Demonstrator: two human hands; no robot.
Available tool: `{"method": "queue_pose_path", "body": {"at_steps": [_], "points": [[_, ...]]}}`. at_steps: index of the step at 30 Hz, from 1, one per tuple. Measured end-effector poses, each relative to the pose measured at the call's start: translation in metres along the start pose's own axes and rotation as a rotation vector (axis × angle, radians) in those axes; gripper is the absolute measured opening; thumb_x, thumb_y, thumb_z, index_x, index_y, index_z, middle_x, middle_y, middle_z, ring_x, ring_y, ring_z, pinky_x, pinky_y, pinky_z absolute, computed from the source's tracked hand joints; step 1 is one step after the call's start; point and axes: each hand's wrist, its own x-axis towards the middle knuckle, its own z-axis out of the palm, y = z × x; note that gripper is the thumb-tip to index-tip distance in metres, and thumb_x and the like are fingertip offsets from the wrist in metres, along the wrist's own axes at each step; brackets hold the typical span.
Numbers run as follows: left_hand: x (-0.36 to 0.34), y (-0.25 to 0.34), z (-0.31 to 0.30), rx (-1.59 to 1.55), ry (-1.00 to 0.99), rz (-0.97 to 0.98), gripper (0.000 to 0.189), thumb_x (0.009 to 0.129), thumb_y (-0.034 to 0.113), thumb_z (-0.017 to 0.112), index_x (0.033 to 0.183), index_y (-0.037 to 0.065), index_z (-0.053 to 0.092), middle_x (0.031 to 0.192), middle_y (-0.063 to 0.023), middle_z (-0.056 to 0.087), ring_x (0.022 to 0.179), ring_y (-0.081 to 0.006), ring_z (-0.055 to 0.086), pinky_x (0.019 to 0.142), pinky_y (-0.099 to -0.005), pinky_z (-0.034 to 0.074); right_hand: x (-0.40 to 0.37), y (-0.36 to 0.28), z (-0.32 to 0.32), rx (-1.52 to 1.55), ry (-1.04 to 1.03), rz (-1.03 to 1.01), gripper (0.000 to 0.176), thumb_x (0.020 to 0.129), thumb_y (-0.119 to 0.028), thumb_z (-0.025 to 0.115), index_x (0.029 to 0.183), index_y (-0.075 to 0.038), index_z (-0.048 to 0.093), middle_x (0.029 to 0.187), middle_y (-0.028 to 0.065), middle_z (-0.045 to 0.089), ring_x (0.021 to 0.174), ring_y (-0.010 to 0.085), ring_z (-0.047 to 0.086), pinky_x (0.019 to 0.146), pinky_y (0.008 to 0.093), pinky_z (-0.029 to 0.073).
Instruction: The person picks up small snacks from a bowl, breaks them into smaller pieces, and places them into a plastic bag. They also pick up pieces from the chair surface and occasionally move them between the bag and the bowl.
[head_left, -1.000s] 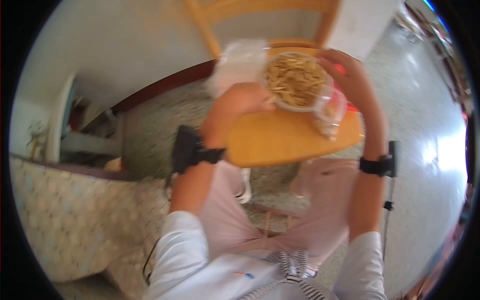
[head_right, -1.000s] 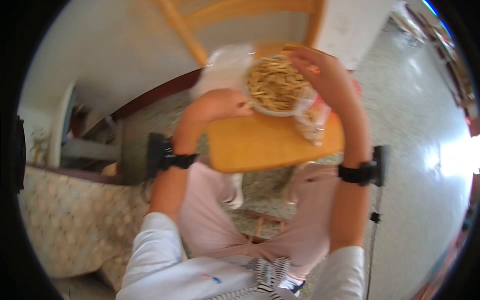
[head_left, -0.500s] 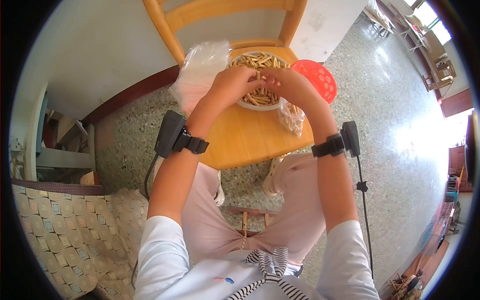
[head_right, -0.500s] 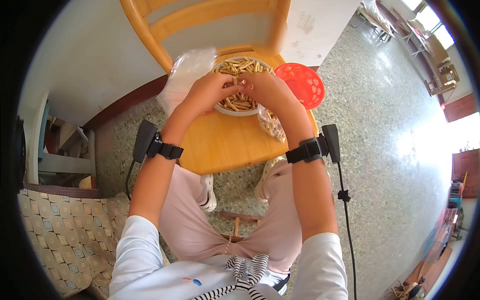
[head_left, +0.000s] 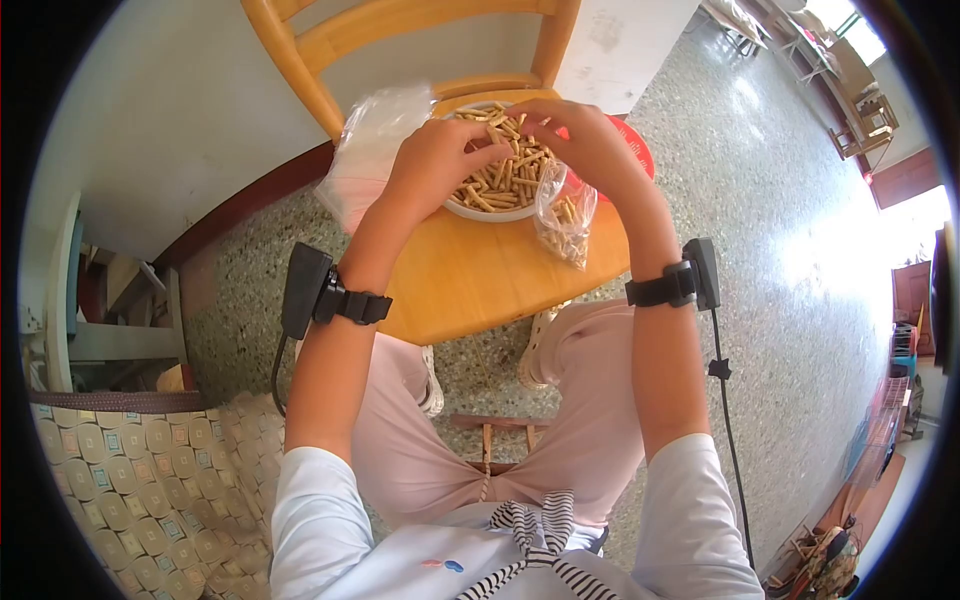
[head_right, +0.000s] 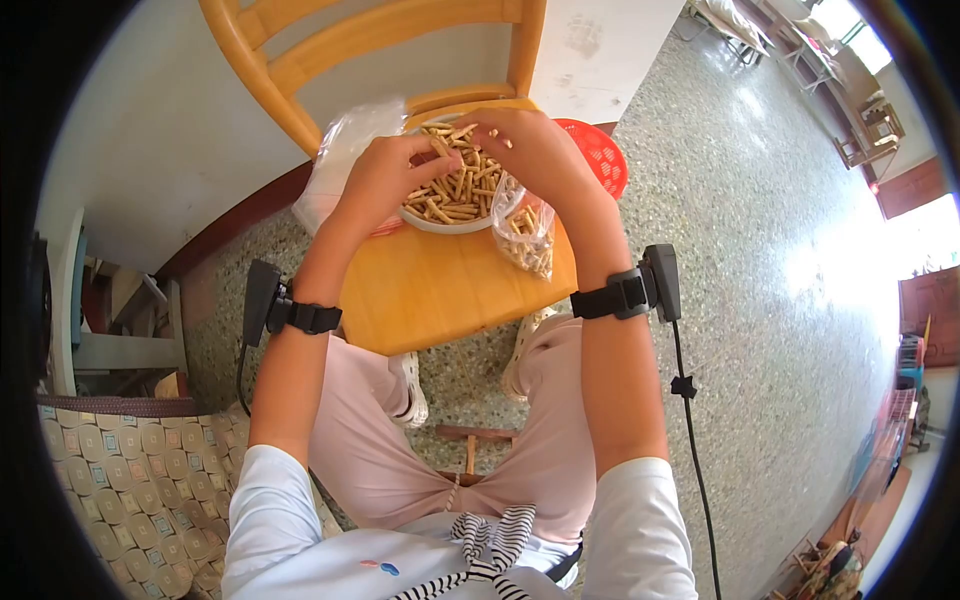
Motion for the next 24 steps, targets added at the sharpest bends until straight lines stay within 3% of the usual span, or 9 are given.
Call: {"method": "queue_pose_path", "body": {"at_steps": [4, 9, 12, 14, 20, 24], "points": [[0.0, 0.007, -0.003, 0.099, -0.024, -0.014, 0.028, 0.087, 0.036, 0.075, 0.091, 0.008, 0.077, 0.077, -0.0101, 0.07, 0.069, -0.021, 0.065, 0.065, -0.0338, 0.049, -0.007, -0.017, -0.003, 0.083, 0.04, -0.166, 0.026, 0.093, -0.02, 0.068, 0.118, -0.012, 0.071, 0.093, 0.0078, 0.073, 0.085, 0.0212, 0.068, 0.077, 0.0362, 0.054], [-0.003, 0.013, 0.0, 0.155, -0.048, 0.016, 0.029, 0.084, 0.035, 0.078, 0.086, 0.007, 0.075, 0.075, -0.0081, 0.069, 0.067, -0.0195, 0.063, 0.063, -0.0332, 0.048, -0.006, -0.012, -0.004, -0.016, 0.063, -0.094, 0.021, 0.091, -0.021, 0.071, 0.109, -0.009, 0.071, 0.092, 0.0068, 0.073, 0.082, 0.0209, 0.067, 0.076, 0.0352, 0.053], [-0.001, 0.004, -0.002, 0.07, 0.024, 0.058, 0.033, 0.085, 0.042, 0.075, 0.087, 0.009, 0.074, 0.077, -0.0077, 0.07, 0.071, -0.0254, 0.066, 0.067, -0.0381, 0.05, -0.007, -0.009, -0.011, -0.062, 0.054, -0.075, 0.02, 0.09, -0.022, 0.072, 0.106, -0.009, 0.07, 0.091, 0.0059, 0.073, 0.081, 0.0208, 0.066, 0.075, 0.0354, 0.052], [0.0, 0.001, -0.006, 0.037, 0.144, 0.095, 0.027, 0.086, 0.036, 0.075, 0.092, 0.01, 0.076, 0.083, -0.0067, 0.072, 0.071, -0.0229, 0.067, 0.067, -0.0349, 0.051, -0.008, -0.008, -0.013, -0.105, 0.039, -0.049, 0.021, 0.09, -0.023, 0.072, 0.106, -0.01, 0.07, 0.09, 0.0056, 0.073, 0.081, 0.0209, 0.066, 0.074, 0.0357, 0.052], [-0.004, 0.002, -0.011, -0.155, 0.119, 0.148, 0.018, 0.087, 0.024, 0.076, 0.098, 0.009, 0.076, 0.088, -0.0041, 0.073, 0.071, -0.0173, 0.068, 0.066, -0.0298, 0.051, -0.009, -0.008, -0.007, -0.029, 0.072, -0.067, 0.022, 0.09, -0.024, 0.073, 0.106, -0.01, 0.07, 0.089, 0.007, 0.074, 0.081, 0.0219, 0.066, 0.074, 0.0365, 0.052], [-0.005, 0.009, -0.006, -0.124, 0.146, 0.222, 0.019, 0.087, 0.022, 0.075, 0.101, 0.009, 0.075, 0.09, -0.0042, 0.073, 0.07, -0.0159, 0.067, 0.066, -0.0289, 0.051, -0.009, -0.006, -0.004, -0.036, 0.006, -0.075, 0.024, 0.09, -0.025, 0.072, 0.108, -0.009, 0.071, 0.091, 0.0084, 0.073, 0.083, 0.0229, 0.068, 0.074, 0.037, 0.053]]}}
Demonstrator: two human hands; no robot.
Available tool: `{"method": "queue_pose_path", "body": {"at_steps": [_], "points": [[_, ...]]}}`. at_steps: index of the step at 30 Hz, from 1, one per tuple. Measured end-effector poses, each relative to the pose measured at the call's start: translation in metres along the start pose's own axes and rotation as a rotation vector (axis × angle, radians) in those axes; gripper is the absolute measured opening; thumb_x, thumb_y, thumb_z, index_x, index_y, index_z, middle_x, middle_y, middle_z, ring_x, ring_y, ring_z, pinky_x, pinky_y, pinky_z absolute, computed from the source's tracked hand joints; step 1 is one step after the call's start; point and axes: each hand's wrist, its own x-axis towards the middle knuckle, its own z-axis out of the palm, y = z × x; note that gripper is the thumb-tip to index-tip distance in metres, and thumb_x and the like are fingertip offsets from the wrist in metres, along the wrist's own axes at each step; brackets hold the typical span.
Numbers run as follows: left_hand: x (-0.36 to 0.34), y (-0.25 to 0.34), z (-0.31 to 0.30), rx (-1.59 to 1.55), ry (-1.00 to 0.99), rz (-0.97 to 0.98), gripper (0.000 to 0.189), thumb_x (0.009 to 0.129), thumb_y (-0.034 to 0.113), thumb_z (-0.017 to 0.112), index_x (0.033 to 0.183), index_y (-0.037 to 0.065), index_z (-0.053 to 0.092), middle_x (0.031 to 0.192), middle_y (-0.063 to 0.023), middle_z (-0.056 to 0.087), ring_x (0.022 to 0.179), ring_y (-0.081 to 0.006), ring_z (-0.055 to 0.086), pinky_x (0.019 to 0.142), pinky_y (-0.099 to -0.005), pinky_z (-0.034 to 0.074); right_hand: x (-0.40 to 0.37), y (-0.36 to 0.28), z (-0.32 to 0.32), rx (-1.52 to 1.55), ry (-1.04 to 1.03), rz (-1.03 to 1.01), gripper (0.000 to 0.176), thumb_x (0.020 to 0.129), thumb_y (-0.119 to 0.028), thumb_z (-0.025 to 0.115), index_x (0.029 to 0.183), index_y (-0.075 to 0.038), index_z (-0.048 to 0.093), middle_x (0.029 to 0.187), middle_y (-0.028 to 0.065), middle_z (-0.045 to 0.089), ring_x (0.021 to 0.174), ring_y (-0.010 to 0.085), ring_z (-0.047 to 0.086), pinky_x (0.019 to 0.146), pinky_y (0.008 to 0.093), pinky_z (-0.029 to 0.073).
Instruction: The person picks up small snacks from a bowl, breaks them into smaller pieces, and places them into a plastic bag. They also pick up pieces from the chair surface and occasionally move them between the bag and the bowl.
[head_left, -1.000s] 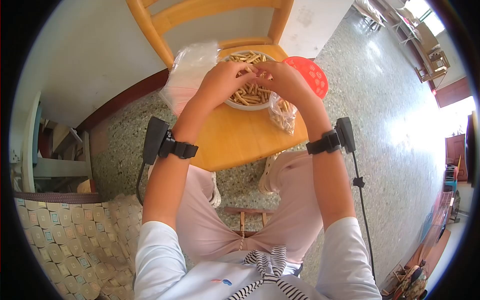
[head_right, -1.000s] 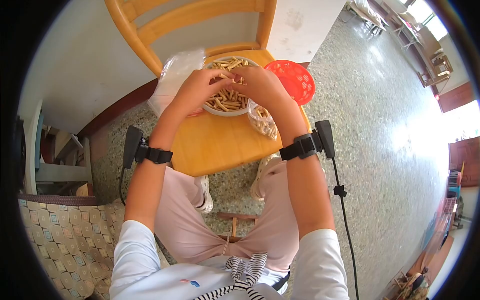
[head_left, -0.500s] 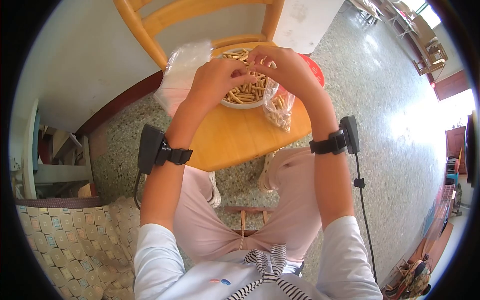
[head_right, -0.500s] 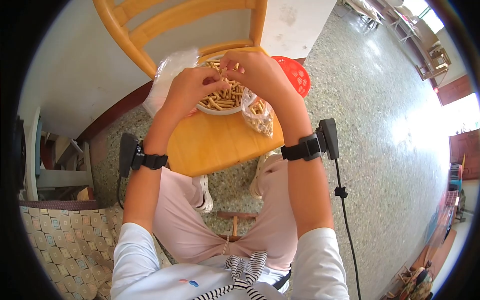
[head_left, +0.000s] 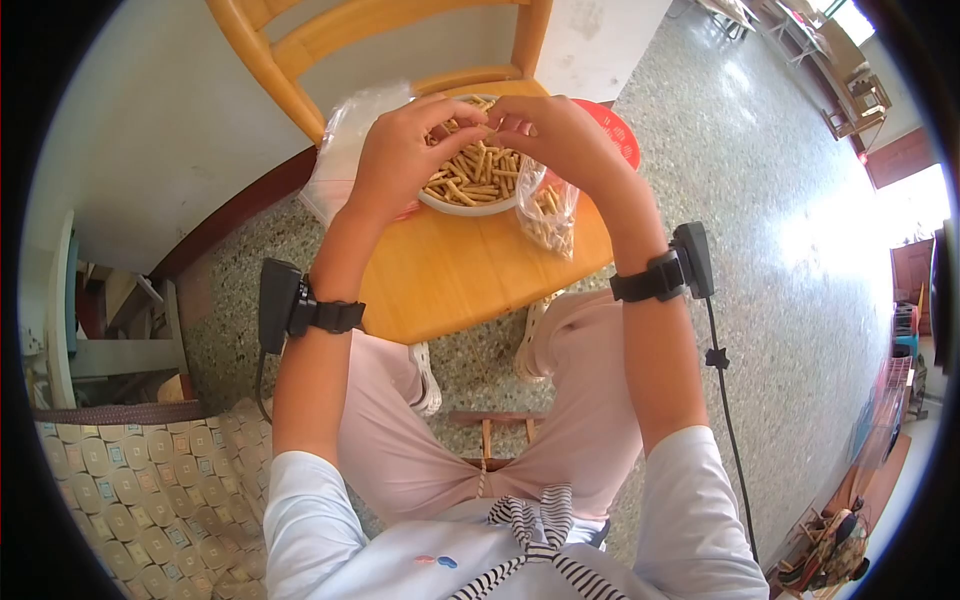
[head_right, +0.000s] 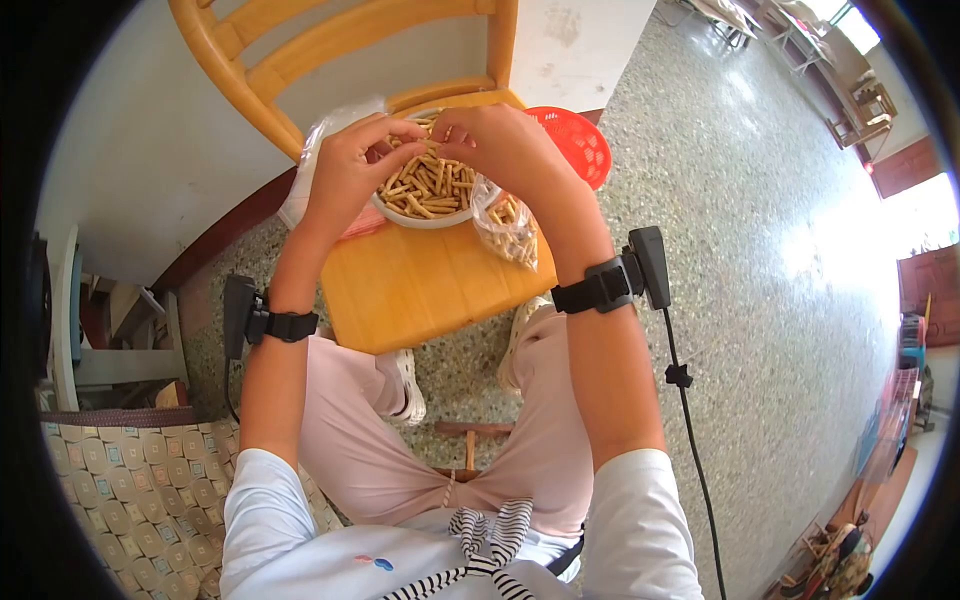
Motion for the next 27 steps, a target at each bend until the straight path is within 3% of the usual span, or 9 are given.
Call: {"method": "queue_pose_path", "body": {"at_steps": [11, 12, 14, 16, 19, 21, 24, 26, 27], "points": [[0.001, 0.007, 0.008, -0.03, -0.049, 0.016, 0.016, 0.088, 0.021, 0.075, 0.099, 0.01, 0.073, 0.089, -0.0029, 0.072, 0.066, -0.0151, 0.065, 0.063, -0.0284, 0.05, 0.0, 0.001, -0.005, 0.007, -0.119, 0.103, 0.027, 0.09, -0.026, 0.072, 0.11, -0.008, 0.071, 0.096, 0.0093, 0.074, 0.087, 0.0241, 0.069, 0.078, 0.0362, 0.054], [0.001, 0.007, 0.007, -0.031, -0.051, 0.015, 0.016, 0.088, 0.021, 0.075, 0.099, 0.01, 0.073, 0.089, -0.0029, 0.072, 0.066, -0.0151, 0.065, 0.063, -0.0284, 0.05, -0.001, 0.008, -0.007, 0.03, -0.061, 0.045, 0.026, 0.09, -0.026, 0.07, 0.111, -0.011, 0.072, 0.096, 0.0094, 0.074, 0.087, 0.0249, 0.07, 0.076, 0.0373, 0.055], [0.002, 0.008, 0.007, -0.003, -0.027, -0.03, 0.015, 0.087, 0.013, 0.077, 0.1, 0.006, 0.074, 0.092, 0.0002, 0.072, 0.067, -0.0056, 0.059, 0.062, -0.022, 0.046, 0.0, 0.021, -0.013, 0.054, -0.003, -0.01, 0.024, 0.091, -0.027, 0.069, 0.111, -0.013, 0.073, 0.097, 0.0096, 0.075, 0.086, 0.0257, 0.07, 0.075, 0.0384, 0.055], [0.001, 0.01, 0.009, -0.073, -0.004, -0.033, 0.016, 0.086, 0.013, 0.078, 0.1, 0.006, 0.074, 0.092, 0.0004, 0.072, 0.067, -0.0052, 0.059, 0.061, -0.0218, 0.046, 0.001, 0.031, -0.022, -0.021, 0.223, -0.042, 0.026, 0.094, -0.023, 0.067, 0.117, -0.011, 0.071, 0.105, 0.0079, 0.074, 0.092, 0.0223, 0.07, 0.081, 0.0354, 0.054], [-0.003, 0.009, 0.028, -0.19, -0.016, -0.037, 0.016, 0.086, 0.014, 0.078, 0.1, 0.007, 0.074, 0.093, -0.0001, 0.072, 0.068, -0.0052, 0.059, 0.062, -0.0217, 0.046, -0.003, 0.038, -0.03, -0.008, 0.403, -0.008, 0.024, 0.094, -0.027, 0.064, 0.113, -0.014, 0.073, 0.1, 0.0069, 0.075, 0.089, 0.0235, 0.07, 0.078, 0.038, 0.055], [-0.006, 0.013, 0.043, -0.237, -0.052, -0.04, 0.017, 0.086, 0.015, 0.078, 0.1, 0.007, 0.074, 0.093, -0.0009, 0.073, 0.068, -0.0056, 0.06, 0.063, -0.0219, 0.047, -0.004, 0.037, -0.03, 0.01, 0.41, -0.011, 0.025, 0.095, -0.03, 0.063, 0.113, -0.015, 0.073, 0.101, 0.0065, 0.075, 0.089, 0.0229, 0.07, 0.078, 0.0382, 0.055], [-0.012, 0.02, 0.061, -0.045, -0.188, 0.001, 0.016, 0.09, 0.018, 0.072, 0.103, 0.008, 0.074, 0.097, -0.0046, 0.074, 0.073, -0.0143, 0.066, 0.068, -0.0268, 0.051, -0.004, 0.029, -0.026, -0.089, 0.351, 0.033, 0.027, 0.096, -0.033, 0.062, 0.113, -0.015, 0.073, 0.1, 0.008, 0.075, 0.089, 0.0239, 0.07, 0.079, 0.0389, 0.055], [-0.015, 0.001, 0.08, 0.035, -0.053, 0.305, 0.018, 0.095, 0.021, 0.065, 0.105, 0.01, 0.075, 0.104, -0.0072, 0.073, 0.084, -0.0254, 0.069, 0.076, -0.0329, 0.054, -0.003, 0.033, -0.019, -0.095, 0.282, 0.037, 0.028, 0.096, -0.035, 0.061, 0.112, -0.014, 0.073, 0.098, 0.0098, 0.074, 0.089, 0.0256, 0.07, 0.079, 0.0394, 0.055], [-0.013, 0.0, 0.078, 0.033, -0.051, 0.303, 0.018, 0.095, 0.021, 0.065, 0.105, 0.01, 0.075, 0.104, -0.0072, 0.073, 0.084, -0.0254, 0.069, 0.076, -0.0329, 0.054, -0.003, 0.034, -0.017, -0.097, 0.279, 0.037, 0.028, 0.096, -0.035, 0.061, 0.112, -0.014, 0.073, 0.098, 0.0098, 0.074, 0.089, 0.0256, 0.07, 0.079, 0.0394, 0.055]]}}
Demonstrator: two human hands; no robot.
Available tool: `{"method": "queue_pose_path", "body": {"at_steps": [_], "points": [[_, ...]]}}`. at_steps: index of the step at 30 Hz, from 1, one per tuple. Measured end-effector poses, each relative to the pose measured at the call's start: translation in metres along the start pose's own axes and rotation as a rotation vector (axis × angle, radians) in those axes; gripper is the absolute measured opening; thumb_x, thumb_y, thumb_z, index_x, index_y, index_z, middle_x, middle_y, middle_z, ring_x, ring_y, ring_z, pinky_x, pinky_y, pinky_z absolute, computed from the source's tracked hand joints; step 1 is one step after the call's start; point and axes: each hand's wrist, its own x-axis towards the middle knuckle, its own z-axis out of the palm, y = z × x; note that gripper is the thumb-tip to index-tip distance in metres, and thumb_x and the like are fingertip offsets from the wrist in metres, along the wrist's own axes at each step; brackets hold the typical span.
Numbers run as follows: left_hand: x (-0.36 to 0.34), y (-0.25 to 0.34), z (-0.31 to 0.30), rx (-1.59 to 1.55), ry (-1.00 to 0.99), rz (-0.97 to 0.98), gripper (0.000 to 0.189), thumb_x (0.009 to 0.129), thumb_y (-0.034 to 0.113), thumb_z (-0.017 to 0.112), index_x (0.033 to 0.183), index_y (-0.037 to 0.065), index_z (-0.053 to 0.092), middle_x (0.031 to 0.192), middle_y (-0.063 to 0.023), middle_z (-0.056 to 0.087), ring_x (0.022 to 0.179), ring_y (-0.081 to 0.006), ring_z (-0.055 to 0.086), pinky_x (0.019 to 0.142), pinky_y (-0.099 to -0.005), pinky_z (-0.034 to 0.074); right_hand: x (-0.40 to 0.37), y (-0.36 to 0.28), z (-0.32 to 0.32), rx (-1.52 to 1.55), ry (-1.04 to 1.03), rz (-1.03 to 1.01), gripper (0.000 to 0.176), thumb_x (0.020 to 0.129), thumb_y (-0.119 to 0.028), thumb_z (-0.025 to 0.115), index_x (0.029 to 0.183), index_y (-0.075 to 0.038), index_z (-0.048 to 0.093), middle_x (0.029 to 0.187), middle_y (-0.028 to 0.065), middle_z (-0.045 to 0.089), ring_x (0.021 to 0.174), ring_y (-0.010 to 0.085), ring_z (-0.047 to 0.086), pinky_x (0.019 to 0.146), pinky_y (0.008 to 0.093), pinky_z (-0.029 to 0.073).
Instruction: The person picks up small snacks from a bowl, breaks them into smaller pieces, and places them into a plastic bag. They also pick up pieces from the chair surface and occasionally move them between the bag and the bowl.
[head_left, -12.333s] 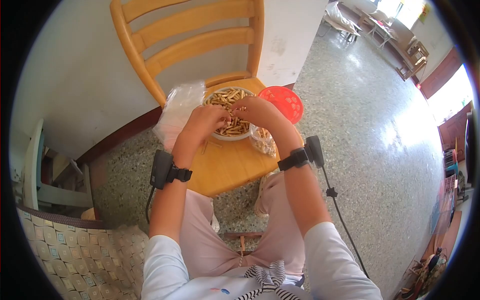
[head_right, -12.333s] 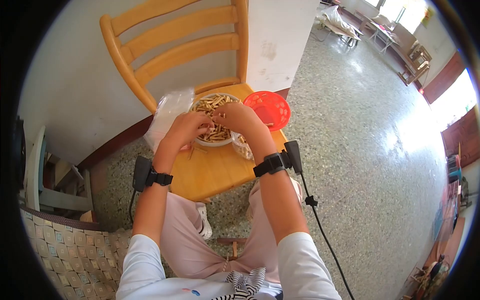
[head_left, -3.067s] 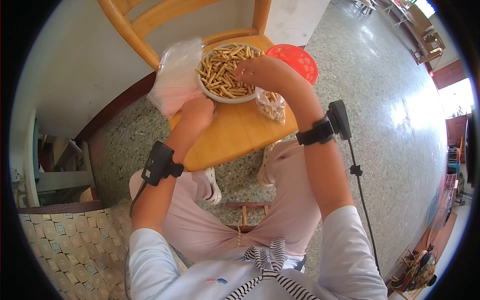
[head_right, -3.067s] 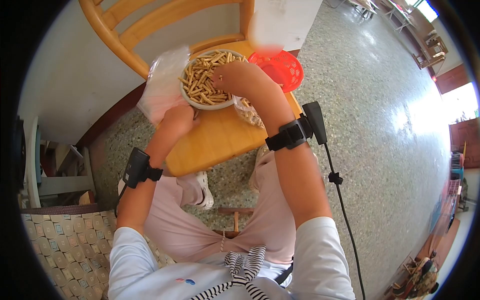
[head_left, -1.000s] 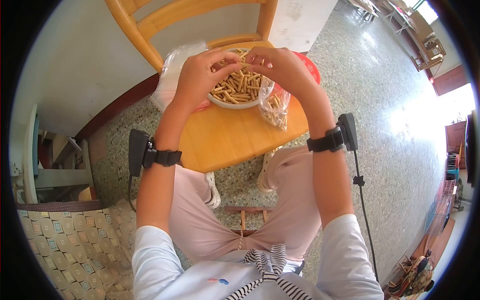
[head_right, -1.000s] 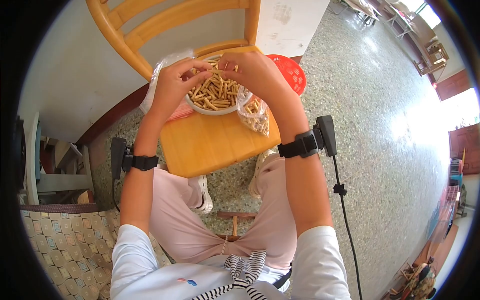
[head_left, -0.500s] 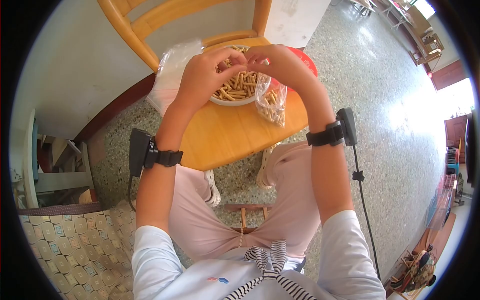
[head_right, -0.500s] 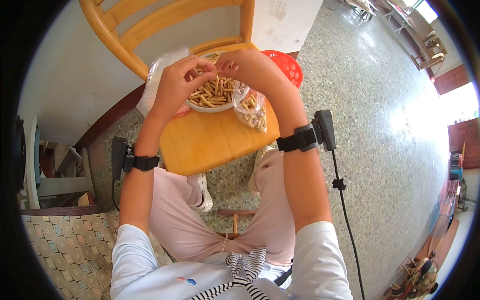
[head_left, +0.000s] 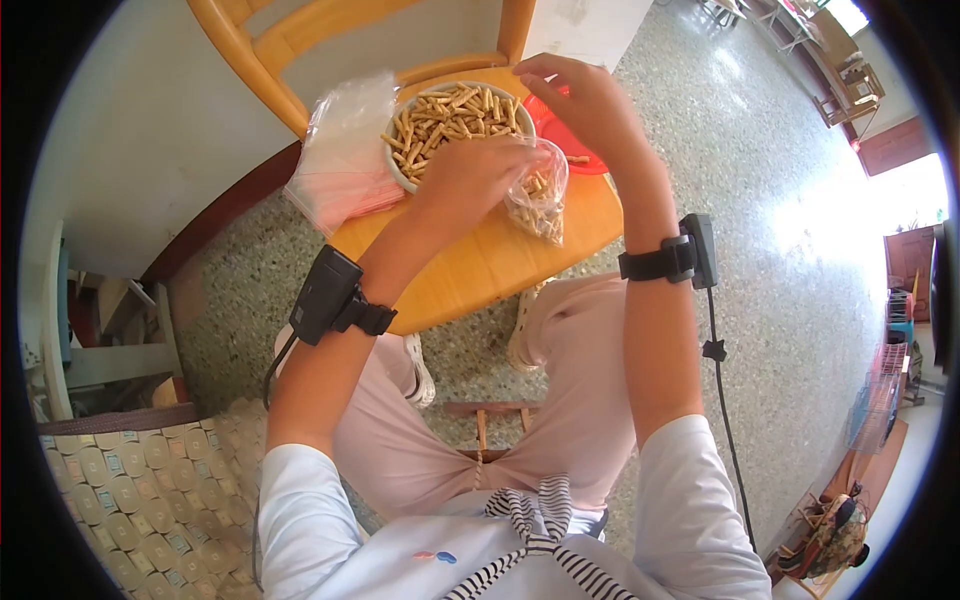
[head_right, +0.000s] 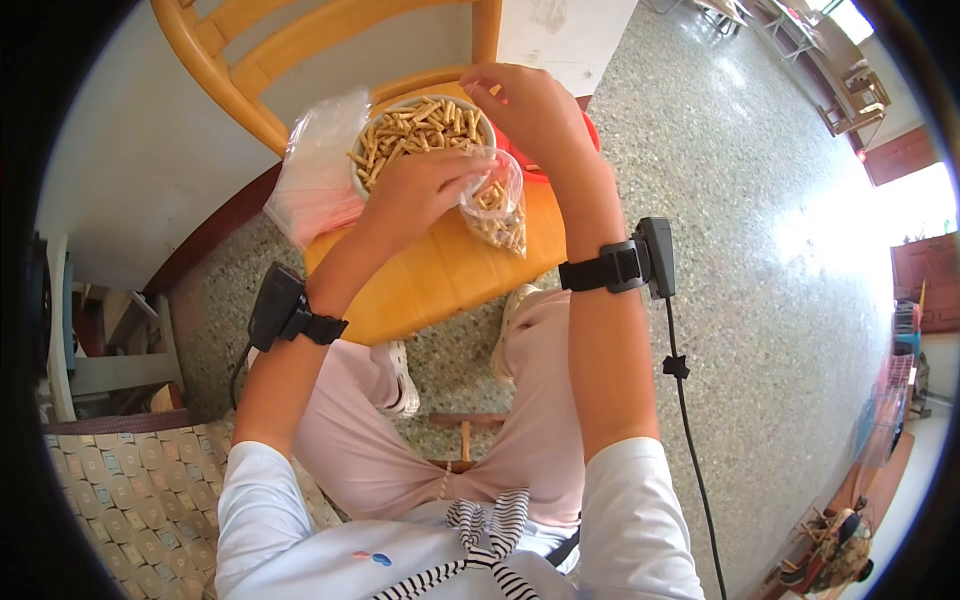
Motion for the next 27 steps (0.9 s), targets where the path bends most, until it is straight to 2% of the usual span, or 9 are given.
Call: {"method": "queue_pose_path", "body": {"at_steps": [2, 3, 5, 6, 8, 15, 17, 21, 27], "points": [[0.0, -0.006, -0.014, 0.044, -0.019, -0.201, 0.02, 0.096, 0.021, 0.063, 0.11, 0.012, 0.074, 0.107, -0.0063, 0.073, 0.092, -0.0316, 0.067, 0.081, -0.0373, 0.054, -0.001, 0.001, 0.003, -0.017, -0.045, 0.001, 0.028, 0.096, -0.034, 0.061, 0.111, -0.014, 0.073, 0.096, 0.0116, 0.074, 0.089, 0.028, 0.07, 0.078, 0.0389, 0.055], [0.002, -0.008, -0.025, 0.046, -0.021, -0.203, 0.02, 0.096, 0.021, 0.063, 0.11, 0.012, 0.074, 0.107, -0.0063, 0.073, 0.092, -0.0316, 0.067, 0.081, -0.0373, 0.054, -0.001, -0.001, 0.003, -0.015, -0.045, 0.001, 0.028, 0.096, -0.034, 0.061, 0.111, -0.014, 0.073, 0.096, 0.0116, 0.074, 0.089, 0.028, 0.07, 0.078, 0.0389, 0.055], [0.004, -0.015, -0.046, 0.242, -0.223, -0.313, 0.021, 0.094, 0.02, 0.064, 0.112, 0.013, 0.073, 0.105, -0.0041, 0.072, 0.096, -0.0287, 0.066, 0.084, -0.038, 0.053, -0.002, -0.004, 0.003, -0.012, -0.115, 0.037, 0.027, 0.095, -0.032, 0.061, 0.11, -0.014, 0.074, 0.094, 0.0104, 0.075, 0.087, 0.0286, 0.071, 0.077, 0.0391, 0.056], [-0.002, -0.025, -0.05, 0.242, -0.226, -0.312, 0.021, 0.094, 0.02, 0.064, 0.112, 0.013, 0.073, 0.105, -0.0041, 0.072, 0.096, -0.0287, 0.066, 0.084, -0.038, 0.053, -0.003, -0.005, 0.004, -0.011, -0.113, 0.039, 0.027, 0.095, -0.032, 0.061, 0.11, -0.014, 0.074, 0.094, 0.0104, 0.075, 0.087, 0.0286, 0.071, 0.077, 0.0391, 0.056], [-0.016, -0.046, -0.049, 0.387, -0.474, -0.178, 0.019, 0.092, 0.018, 0.064, 0.109, 0.013, 0.073, 0.103, -0.0033, 0.071, 0.1, -0.0264, 0.064, 0.084, -0.0394, 0.052, -0.003, -0.008, 0.009, 0.001, -0.151, 0.01, 0.025, 0.094, -0.03, 0.061, 0.108, -0.014, 0.074, 0.094, 0.0092, 0.075, 0.086, 0.0281, 0.071, 0.075, 0.0401, 0.056], [-0.015, -0.044, -0.05, 0.465, -0.466, -0.11, 0.016, 0.088, 0.016, 0.067, 0.103, 0.012, 0.073, 0.102, -0.0033, 0.07, 0.102, -0.0263, 0.064, 0.085, -0.0408, 0.052, -0.008, -0.024, 0.03, -0.036, -0.38, 0.007, 0.027, 0.097, -0.032, 0.059, 0.113, -0.014, 0.072, 0.103, 0.0088, 0.074, 0.09, 0.0266, 0.07, 0.077, 0.0392, 0.055], [-0.005, -0.033, -0.06, 0.373, -0.575, -0.267, 0.013, 0.085, 0.01, 0.068, 0.096, 0.011, 0.075, 0.102, -0.0038, 0.072, 0.096, -0.0278, 0.067, 0.088, -0.041, 0.052, -0.009, -0.023, 0.034, -0.043, -0.393, -0.006, 0.027, 0.097, -0.032, 0.059, 0.112, -0.014, 0.072, 0.103, 0.0086, 0.074, 0.09, 0.0269, 0.07, 0.077, 0.0394, 0.055], [-0.01, -0.039, -0.064, 0.361, -0.587, -0.27, 0.009, 0.084, 0.01, 0.069, 0.091, 0.01, 0.075, 0.106, -0.0037, 0.072, 0.094, -0.0272, 0.068, 0.089, -0.0408, 0.052, -0.008, -0.021, 0.04, -0.143, -0.441, -0.055, 0.027, 0.097, -0.033, 0.059, 0.111, -0.015, 0.072, 0.104, 0.0077, 0.074, 0.09, 0.0282, 0.07, 0.077, 0.04, 0.055], [-0.011, -0.04, -0.065, 0.415, -0.499, -0.03, 0.007, 0.084, 0.012, 0.071, 0.09, 0.009, 0.072, 0.101, -0.0052, 0.069, 0.094, -0.029, 0.066, 0.084, -0.0419, 0.052, -0.01, -0.017, 0.044, -0.174, -0.501, -0.073, 0.025, 0.095, -0.028, 0.061, 0.113, -0.015, 0.071, 0.103, 0.0072, 0.074, 0.09, 0.028, 0.07, 0.078, 0.0409, 0.055]]}}
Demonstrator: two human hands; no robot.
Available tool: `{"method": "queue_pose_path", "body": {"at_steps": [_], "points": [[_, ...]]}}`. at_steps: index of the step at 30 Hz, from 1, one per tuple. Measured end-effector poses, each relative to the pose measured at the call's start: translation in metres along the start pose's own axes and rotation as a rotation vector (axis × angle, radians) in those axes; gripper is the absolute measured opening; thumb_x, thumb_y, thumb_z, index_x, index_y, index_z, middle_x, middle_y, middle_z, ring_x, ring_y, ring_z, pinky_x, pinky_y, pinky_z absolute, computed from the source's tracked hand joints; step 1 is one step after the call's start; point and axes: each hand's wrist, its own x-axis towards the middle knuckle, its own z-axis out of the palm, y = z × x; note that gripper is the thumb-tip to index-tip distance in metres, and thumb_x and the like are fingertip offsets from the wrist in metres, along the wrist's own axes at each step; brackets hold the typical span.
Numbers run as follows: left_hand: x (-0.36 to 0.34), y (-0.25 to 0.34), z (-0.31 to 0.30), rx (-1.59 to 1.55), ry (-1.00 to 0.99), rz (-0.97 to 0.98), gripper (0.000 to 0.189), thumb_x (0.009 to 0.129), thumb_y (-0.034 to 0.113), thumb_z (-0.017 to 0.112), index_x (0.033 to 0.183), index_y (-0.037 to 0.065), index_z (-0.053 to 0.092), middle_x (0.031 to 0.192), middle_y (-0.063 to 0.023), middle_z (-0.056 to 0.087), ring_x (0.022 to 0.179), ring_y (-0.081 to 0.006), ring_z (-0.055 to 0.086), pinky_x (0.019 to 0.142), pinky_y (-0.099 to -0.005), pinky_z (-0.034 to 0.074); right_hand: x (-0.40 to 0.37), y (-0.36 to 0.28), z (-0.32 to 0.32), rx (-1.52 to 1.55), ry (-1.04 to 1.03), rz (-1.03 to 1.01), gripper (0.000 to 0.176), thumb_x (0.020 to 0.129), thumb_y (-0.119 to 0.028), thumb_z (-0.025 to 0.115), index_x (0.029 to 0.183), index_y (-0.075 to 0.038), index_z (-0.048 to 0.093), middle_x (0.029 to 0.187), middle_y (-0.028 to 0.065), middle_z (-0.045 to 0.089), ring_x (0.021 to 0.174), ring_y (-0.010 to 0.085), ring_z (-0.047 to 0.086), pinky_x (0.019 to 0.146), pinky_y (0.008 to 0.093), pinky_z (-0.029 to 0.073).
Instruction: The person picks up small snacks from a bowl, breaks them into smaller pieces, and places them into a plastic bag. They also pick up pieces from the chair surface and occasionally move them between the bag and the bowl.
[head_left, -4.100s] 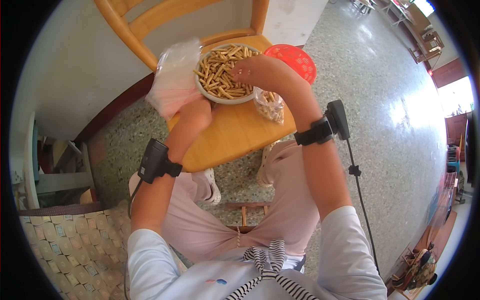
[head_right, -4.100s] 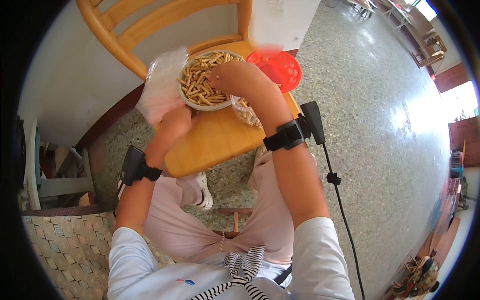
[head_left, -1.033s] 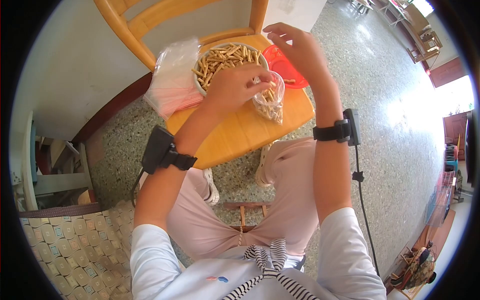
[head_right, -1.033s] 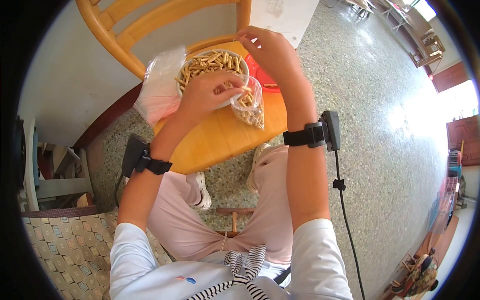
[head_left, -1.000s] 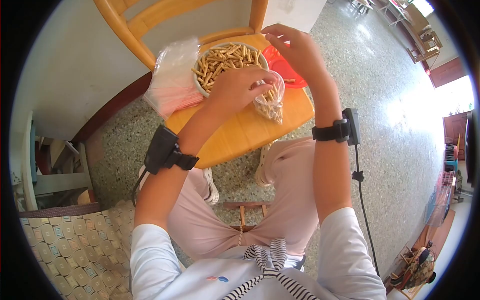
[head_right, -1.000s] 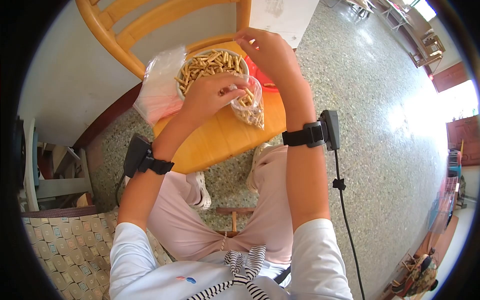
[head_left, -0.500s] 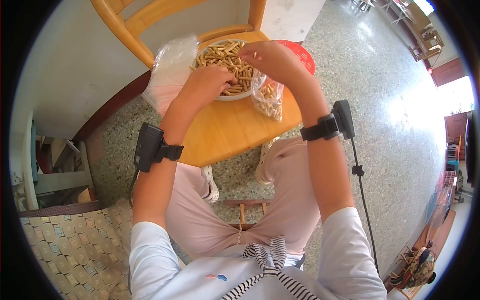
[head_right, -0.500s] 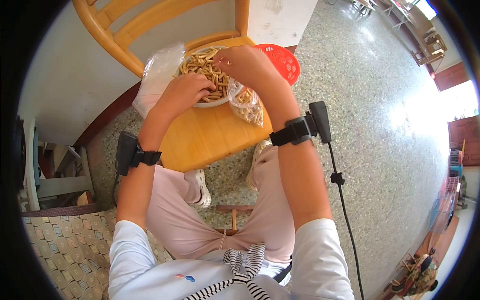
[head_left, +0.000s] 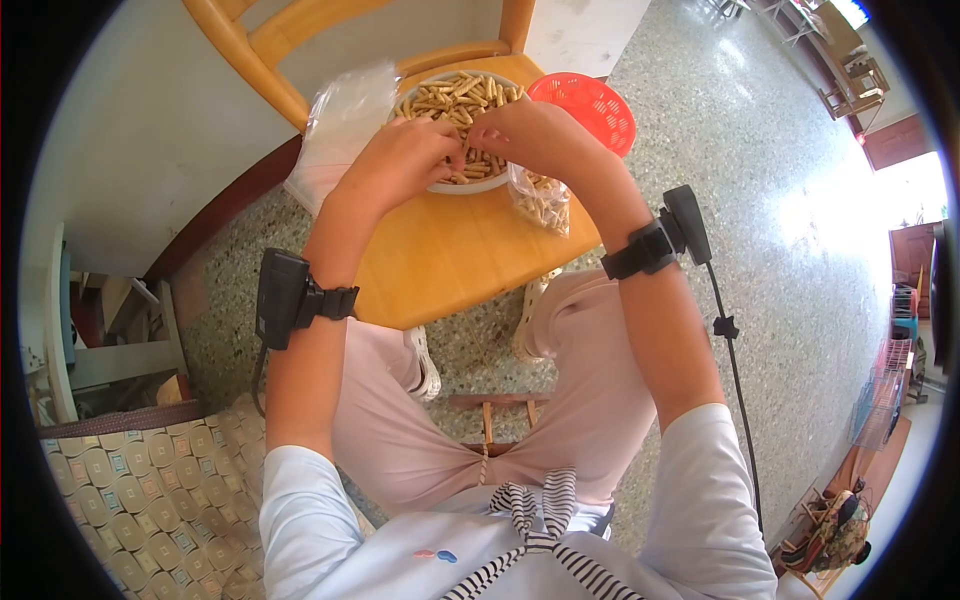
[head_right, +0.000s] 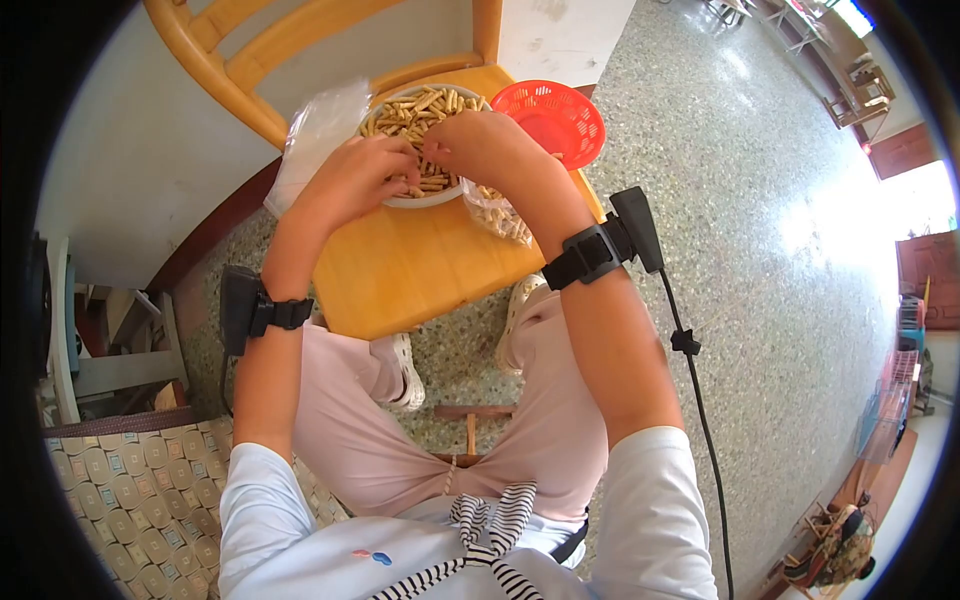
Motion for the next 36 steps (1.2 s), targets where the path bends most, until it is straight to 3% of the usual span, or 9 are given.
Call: {"method": "queue_pose_path", "body": {"at_steps": [4, 6, 11, 16, 18, 25, 30, 32, 36], "points": [[0.006, 0.011, -0.02, -0.2, 0.154, -0.084, 0.014, 0.086, 0.012, 0.07, 0.098, 0.007, 0.066, 0.097, -0.0061, 0.068, 0.093, -0.0297, 0.066, 0.082, -0.0426, 0.052, -0.003, 0.006, 0.0, 0.051, -0.039, 0.027, 0.024, 0.093, -0.02, 0.063, 0.116, -0.014, 0.07, 0.102, 0.0076, 0.074, 0.089, 0.0281, 0.07, 0.079, 0.0408, 0.055], [0.009, 0.012, -0.023, -0.277, 0.234, -0.067, 0.016, 0.087, 0.012, 0.07, 0.1, 0.007, 0.064, 0.097, -0.0066, 0.068, 0.093, -0.0298, 0.066, 0.081, -0.0423, 0.052, 0.0, 0.006, 0.005, 0.173, 0.124, -0.085, 0.025, 0.093, -0.015, 0.064, 0.118, -0.013, 0.068, 0.1, 0.0086, 0.073, 0.087, 0.0264, 0.07, 0.077, 0.0392, 0.055], [0.009, 0.015, -0.03, -0.495, 0.373, -0.101, 0.015, 0.09, 0.013, 0.069, 0.099, 0.006, 0.06, 0.095, -0.0081, 0.068, 0.09, -0.0272, 0.068, 0.08, -0.0363, 0.052, 0.003, -0.004, -0.008, 0.377, 0.158, -0.112, 0.025, 0.095, -0.018, 0.065, 0.118, -0.009, 0.067, 0.094, 0.0121, 0.072, 0.084, 0.0244, 0.069, 0.077, 0.037, 0.053], [0.008, 0.019, -0.032, -0.404, 0.437, -0.103, 0.016, 0.089, 0.015, 0.071, 0.098, 0.007, 0.06, 0.094, -0.0059, 0.068, 0.087, -0.0242, 0.068, 0.079, -0.0343, 0.053, 0.003, -0.011, -0.006, 0.386, 0.172, -0.09, 0.026, 0.097, -0.019, 0.064, 0.119, -0.007, 0.066, 0.092, 0.012, 0.073, 0.083, 0.0219, 0.069, 0.075, 0.0353, 0.052], [0.007, 0.02, -0.034, -0.414, 0.437, -0.125, 0.016, 0.089, 0.015, 0.071, 0.098, 0.007, 0.06, 0.094, -0.0053, 0.067, 0.086, -0.0236, 0.067, 0.079, -0.0341, 0.053, 0.001, -0.013, -0.006, 0.462, 0.247, -0.128, 0.024, 0.093, -0.021, 0.066, 0.11, -0.004, 0.067, 0.087, 0.0189, 0.068, 0.079, 0.0342, 0.065, 0.072, 0.0407, 0.051], [0.009, 0.02, -0.036, -0.391, 0.514, -0.074, 0.017, 0.087, 0.016, 0.073, 0.095, 0.008, 0.059, 0.093, -0.0033, 0.067, 0.088, -0.0224, 0.068, 0.079, -0.0338, 0.052, 0.003, -0.01, -0.007, 0.584, 0.254, -0.15, 0.022, 0.094, -0.019, 0.063, 0.111, -0.006, 0.066, 0.088, 0.0175, 0.069, 0.08, 0.0338, 0.066, 0.072, 0.0408, 0.051], [0.008, 0.023, -0.04, -0.303, 0.533, -0.002, 0.019, 0.085, 0.018, 0.075, 0.094, 0.01, 0.061, 0.089, -0.0016, 0.065, 0.085, -0.0228, 0.068, 0.078, -0.0355, 0.051, 0.0, -0.011, -0.011, 0.454, 0.276, -0.155, 0.023, 0.096, -0.02, 0.061, 0.115, -0.009, 0.065, 0.09, 0.0165, 0.069, 0.082, 0.0354, 0.066, 0.072, 0.0424, 0.052], [0.008, 0.025, -0.042, -0.087, 0.62, 0.075, 0.018, 0.085, 0.018, 0.075, 0.093, 0.011, 0.061, 0.087, -0.0015, 0.064, 0.084, -0.0222, 0.067, 0.074, -0.036, 0.052, -0.001, -0.014, -0.013, 0.421, 0.297, -0.152, 0.023, 0.096, -0.02, 0.06, 0.116, -0.009, 0.065, 0.091, 0.016, 0.07, 0.082, 0.035, 0.067, 0.072, 0.0418, 0.052], [0.008, 0.026, -0.04, -0.078, 0.659, 0.052, 0.017, 0.087, 0.018, 0.075, 0.094, 0.011, 0.062, 0.088, -0.0013, 0.065, 0.082, -0.0206, 0.067, 0.069, -0.0354, 0.052, 0.004, -0.014, -0.013, 0.424, 0.389, -0.204, 0.024, 0.096, -0.02, 0.062, 0.117, -0.01, 0.066, 0.094, 0.0145, 0.072, 0.085, 0.0325, 0.07, 0.074, 0.0392, 0.054]]}}
